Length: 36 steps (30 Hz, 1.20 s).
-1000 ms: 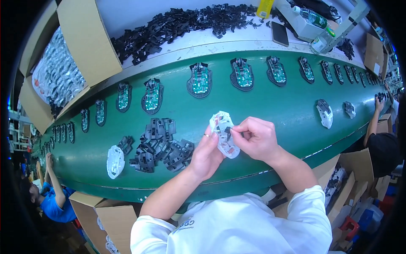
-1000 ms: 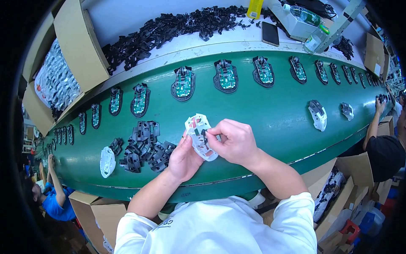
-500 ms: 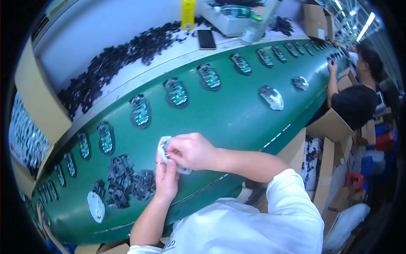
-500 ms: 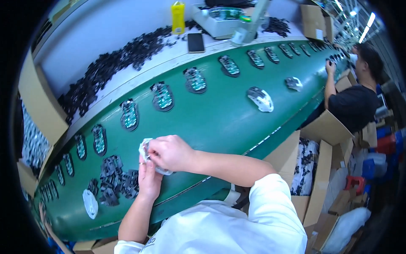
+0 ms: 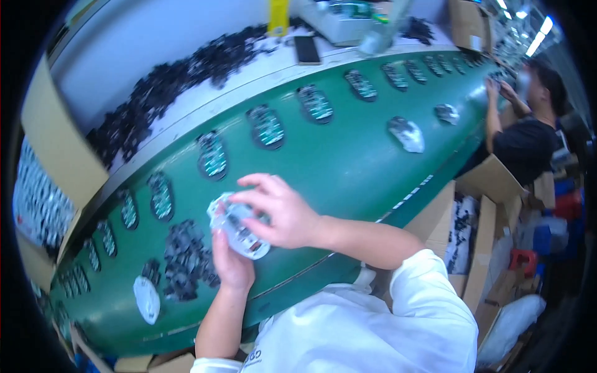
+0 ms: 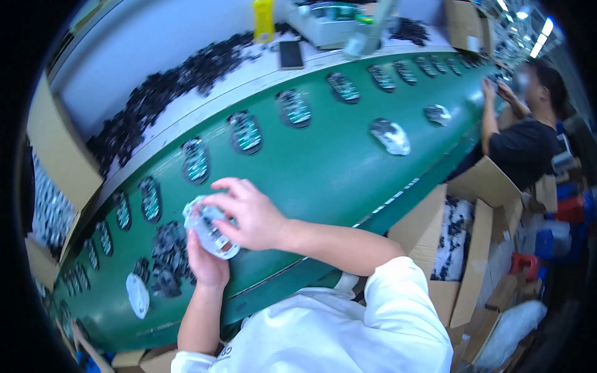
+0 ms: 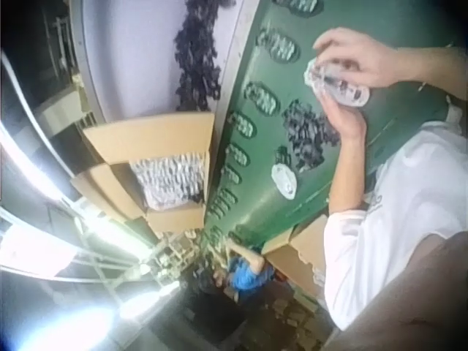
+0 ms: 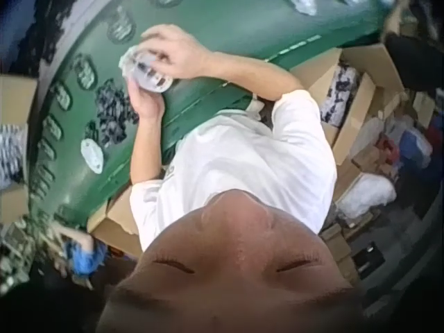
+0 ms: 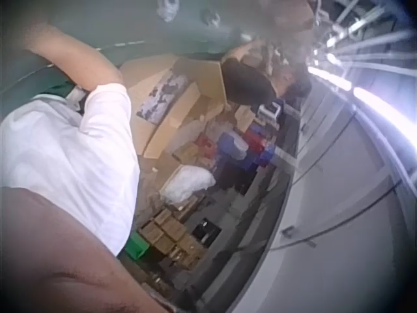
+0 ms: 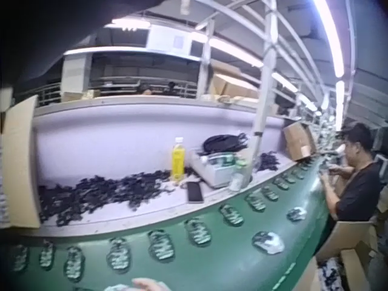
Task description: The person assembles computer mouse shells by fitting small components into mouse frames by hand on a conveyor belt. The person unloads additional mouse frames from a box onto the conveyor belt and fits components into the frames.
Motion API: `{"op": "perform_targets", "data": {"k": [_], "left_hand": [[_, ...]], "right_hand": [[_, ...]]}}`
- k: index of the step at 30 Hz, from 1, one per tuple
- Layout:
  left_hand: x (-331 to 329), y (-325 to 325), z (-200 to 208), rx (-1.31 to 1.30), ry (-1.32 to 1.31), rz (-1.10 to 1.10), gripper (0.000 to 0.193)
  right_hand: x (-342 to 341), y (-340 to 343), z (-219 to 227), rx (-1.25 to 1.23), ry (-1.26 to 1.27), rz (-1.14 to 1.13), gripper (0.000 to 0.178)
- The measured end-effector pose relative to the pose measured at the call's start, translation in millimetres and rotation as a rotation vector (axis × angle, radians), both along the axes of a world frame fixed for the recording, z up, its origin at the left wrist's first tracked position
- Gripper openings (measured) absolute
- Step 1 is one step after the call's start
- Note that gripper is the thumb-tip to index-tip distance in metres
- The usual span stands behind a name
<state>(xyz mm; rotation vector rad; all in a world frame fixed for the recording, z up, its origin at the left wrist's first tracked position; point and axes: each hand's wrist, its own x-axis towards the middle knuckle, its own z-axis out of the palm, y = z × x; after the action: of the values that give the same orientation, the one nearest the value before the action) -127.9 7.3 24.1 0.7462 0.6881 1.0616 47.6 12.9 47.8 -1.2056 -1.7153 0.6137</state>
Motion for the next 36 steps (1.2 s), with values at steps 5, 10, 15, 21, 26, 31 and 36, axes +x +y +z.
{"op": "perform_targets", "data": {"k": [5, 10, 15, 21, 26, 31, 36], "left_hand": [[23.0, 7.3, -22.7, -0.021, -0.08, -0.098, 0.064], [12.6, -1.4, -19.8, -0.009, -0.059, -0.078, 0.059], [10.4, -0.3, -16.5, 0.091, 0.011, -0.107, 0.063], [6.6, -1.1, -21.8, 0.064, 0.023, -0.149, 0.073], [11.9, -2.9, -16.7, 0.133, 0.101, -0.137, 0.074], [14.5, -1.5, -23.9, 0.168, 0.123, -0.035, 0.06], [9.8, -0.8, -24.0, 0.162, 0.085, -0.076, 0.06]], "right_hand": [[16.6, -16.3, -21.1, -0.415, 0.522, 0.126, 0.069], [13.3, -13.1, -19.4, -0.694, 0.595, 0.241, 0.049], [11.3, -11.4, -30.0, -0.713, 0.645, 0.27, 0.044], [4.7, -11.7, -36.0, -0.651, 0.625, 0.251, 0.042], [2.6, -12.4, -20.2, -0.525, 0.187, 0.061, 0.038], [6.9, -8.5, -22.9, -0.498, 0.167, 0.167, 0.05], [16.6, -8.1, -14.7, -0.738, 0.613, 0.365, 0.054]]}}
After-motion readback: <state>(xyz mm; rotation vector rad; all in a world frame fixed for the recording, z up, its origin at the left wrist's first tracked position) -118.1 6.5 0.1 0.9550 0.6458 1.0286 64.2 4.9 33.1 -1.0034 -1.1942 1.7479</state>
